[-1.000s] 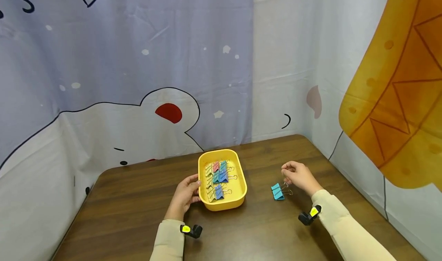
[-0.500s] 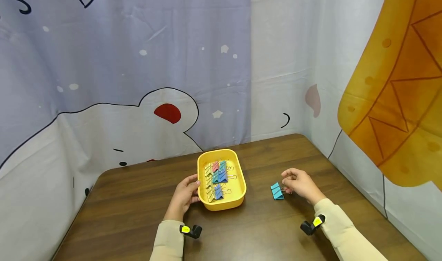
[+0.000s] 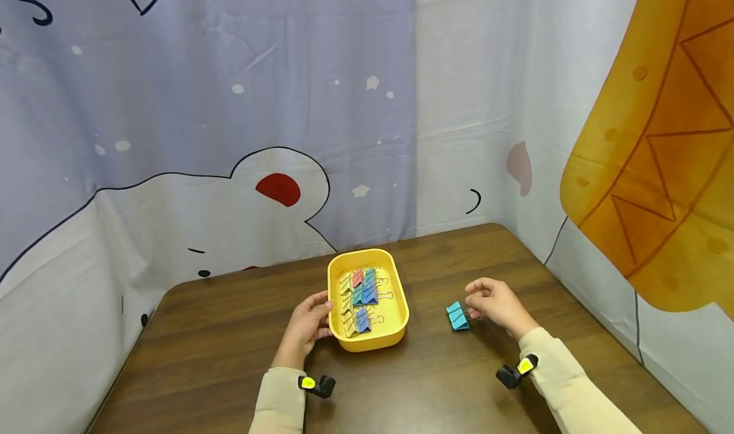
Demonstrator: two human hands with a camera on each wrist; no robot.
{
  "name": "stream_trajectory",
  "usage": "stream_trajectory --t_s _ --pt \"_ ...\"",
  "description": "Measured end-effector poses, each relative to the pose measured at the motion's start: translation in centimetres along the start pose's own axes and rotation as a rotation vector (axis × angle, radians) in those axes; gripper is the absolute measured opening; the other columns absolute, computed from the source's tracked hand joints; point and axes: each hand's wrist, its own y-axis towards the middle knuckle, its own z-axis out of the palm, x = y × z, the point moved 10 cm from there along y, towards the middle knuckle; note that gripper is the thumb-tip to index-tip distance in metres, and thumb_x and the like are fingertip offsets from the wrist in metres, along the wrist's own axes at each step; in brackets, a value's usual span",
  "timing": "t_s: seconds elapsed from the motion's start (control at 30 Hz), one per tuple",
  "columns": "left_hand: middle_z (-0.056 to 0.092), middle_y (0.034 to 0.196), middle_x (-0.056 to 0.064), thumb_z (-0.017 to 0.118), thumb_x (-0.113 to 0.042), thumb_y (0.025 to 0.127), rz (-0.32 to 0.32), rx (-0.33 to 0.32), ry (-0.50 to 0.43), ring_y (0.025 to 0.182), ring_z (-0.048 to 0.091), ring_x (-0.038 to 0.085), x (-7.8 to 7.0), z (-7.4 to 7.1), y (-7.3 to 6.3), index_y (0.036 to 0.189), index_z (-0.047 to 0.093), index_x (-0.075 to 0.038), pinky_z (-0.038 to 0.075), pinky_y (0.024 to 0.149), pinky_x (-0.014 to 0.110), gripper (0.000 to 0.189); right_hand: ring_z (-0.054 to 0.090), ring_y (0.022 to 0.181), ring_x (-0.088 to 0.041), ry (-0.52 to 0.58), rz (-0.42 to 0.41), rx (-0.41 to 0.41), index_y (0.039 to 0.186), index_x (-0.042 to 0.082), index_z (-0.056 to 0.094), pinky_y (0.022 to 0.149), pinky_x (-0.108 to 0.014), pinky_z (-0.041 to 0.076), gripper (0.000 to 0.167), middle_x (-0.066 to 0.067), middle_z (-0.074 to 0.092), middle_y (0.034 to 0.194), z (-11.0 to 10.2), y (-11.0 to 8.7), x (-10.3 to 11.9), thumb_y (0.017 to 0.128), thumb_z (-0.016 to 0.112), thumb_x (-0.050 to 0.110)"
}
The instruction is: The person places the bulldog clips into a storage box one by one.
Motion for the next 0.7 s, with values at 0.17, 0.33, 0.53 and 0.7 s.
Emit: stream_trajectory --t_s 0.17,0.33,0.53,0.7 --pt "0.064 0.107 0.021 0.055 -0.010 0.104 -0.002 0.004 -0.003 0.070 0.061 0.017 -0.1 0.1 -0.2 0.148 0.045 -0.001 0.059 0.052 0.029 0.046 0.068 0.073 -0.021 0.001 -0.018 -0.004 0.116 -0.010 0.059 0.070 -0.041 0.062 0.026 -0.018 0.069 0.090 0.2 0.7 1.4 0.093 0.066 0.001" --pt "0.064 0.106 0.020 0.056 -0.010 0.104 0.005 0.007 -0.008 0.070 0.061 0.017 -0.3 0.2 -0.5 0.148 0.045 0.000 0.058 0.051 0.028 0.046 0.068 0.072 -0.022 0.015 -0.035 0.003 0.115 -0.007 0.060 0.074 -0.048 0.062 0.024 -0.017 0.069 0.089 1.1 1.5 3.0 0.093 0.066 0.002" --pt "0.064 0.107 0.021 0.055 -0.009 0.104 0.006 0.011 -0.008 0.070 0.060 0.017 -0.2 0.2 -0.4 0.148 0.045 -0.001 0.058 0.051 0.028 0.046 0.069 0.073 -0.023 0.029 -0.069 0.020 0.114 -0.007 0.061 0.077 -0.050 0.061 0.024 -0.018 0.069 0.090 2.6 2.4 5.3 0.093 0.066 0.001" --pt "0.064 0.106 0.021 0.055 -0.010 0.104 0.002 0.005 -0.007 0.069 0.060 0.017 -0.1 0.1 -0.2 0.148 0.046 -0.001 0.058 0.051 0.028 0.046 0.070 0.073 -0.023 0.001 -0.105 0.035 0.114 -0.006 0.062 0.073 -0.042 0.063 0.023 -0.019 0.068 0.090 3.9 3.0 7.6 0.092 0.065 0.001"
